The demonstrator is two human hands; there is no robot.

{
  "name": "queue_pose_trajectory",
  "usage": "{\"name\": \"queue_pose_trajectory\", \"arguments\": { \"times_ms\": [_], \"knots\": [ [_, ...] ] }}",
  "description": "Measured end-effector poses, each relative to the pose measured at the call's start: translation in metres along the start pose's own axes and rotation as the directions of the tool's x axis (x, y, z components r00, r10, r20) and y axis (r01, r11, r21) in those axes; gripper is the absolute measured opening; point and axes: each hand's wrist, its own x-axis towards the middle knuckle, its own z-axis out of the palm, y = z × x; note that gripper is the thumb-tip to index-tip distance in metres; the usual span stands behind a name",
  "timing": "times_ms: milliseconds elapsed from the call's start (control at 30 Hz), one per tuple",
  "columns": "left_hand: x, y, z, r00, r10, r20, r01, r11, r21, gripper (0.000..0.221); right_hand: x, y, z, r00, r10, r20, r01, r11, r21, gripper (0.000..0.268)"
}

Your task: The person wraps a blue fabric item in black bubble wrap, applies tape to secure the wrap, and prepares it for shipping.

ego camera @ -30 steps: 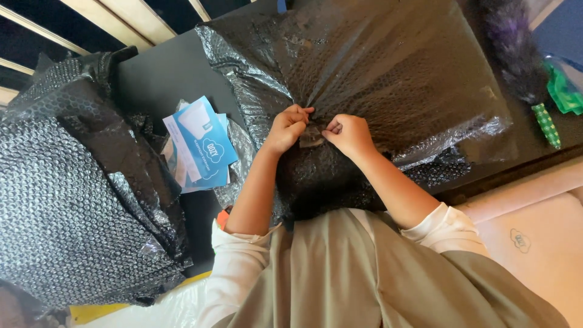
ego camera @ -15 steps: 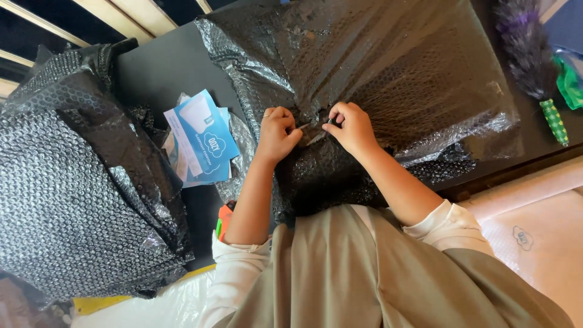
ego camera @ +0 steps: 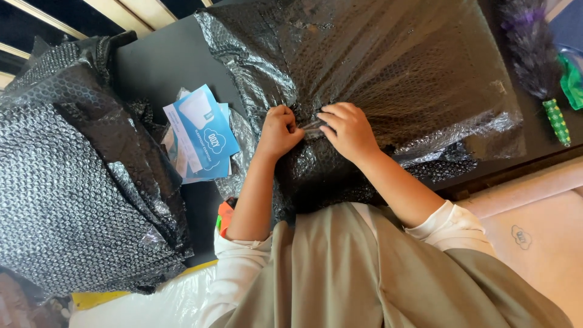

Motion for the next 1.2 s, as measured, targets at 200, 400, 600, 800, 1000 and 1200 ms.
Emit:
{"name": "queue_pose_trajectory", "arguments": {
  "times_ms": [200, 400, 600, 800, 1000, 1200],
  "knots": [
    [-0.001, 0.008, -0.005, 0.999, 0.022, 0.040, -0.025, 0.997, 0.070, 0.024, -0.017, -0.021, 0.006, 0.935, -0.028, 0.353, 0.062, 0.994, -0.085, 0.066],
    [-0.012, 0.037, -0.018, 0.999, 0.049, 0.012, -0.050, 0.982, 0.182, 0.025, -0.019, -0.021, 0.007, 0.874, 0.010, 0.486, 0.051, 0.992, -0.112, 0.107],
    [-0.049, 0.044, -0.004, 0.954, 0.297, 0.032, -0.256, 0.759, 0.599, 0.054, -0.026, -0.014, 0.018, 0.909, -0.034, 0.415, 0.086, 0.990, -0.109, 0.117],
    [-0.071, 0.061, -0.008, 0.958, -0.019, 0.287, -0.185, 0.726, 0.663, 0.081, -0.021, -0.004, 0.001, 0.915, -0.032, 0.403, 0.024, 0.999, 0.023, 0.113],
    [-0.109, 0.082, -0.035, 0.974, -0.223, -0.046, 0.225, 0.909, 0.352, 0.077, -0.030, 0.065, -0.122, 0.972, 0.165, 0.169, -0.181, 0.980, 0.084, 0.065],
    [-0.155, 0.081, -0.023, 0.756, -0.643, 0.120, 0.654, 0.740, -0.157, 0.123, -0.116, 0.230, -0.185, 0.849, 0.505, -0.154, -0.488, 0.862, 0.135, 0.053]
  ]
}}
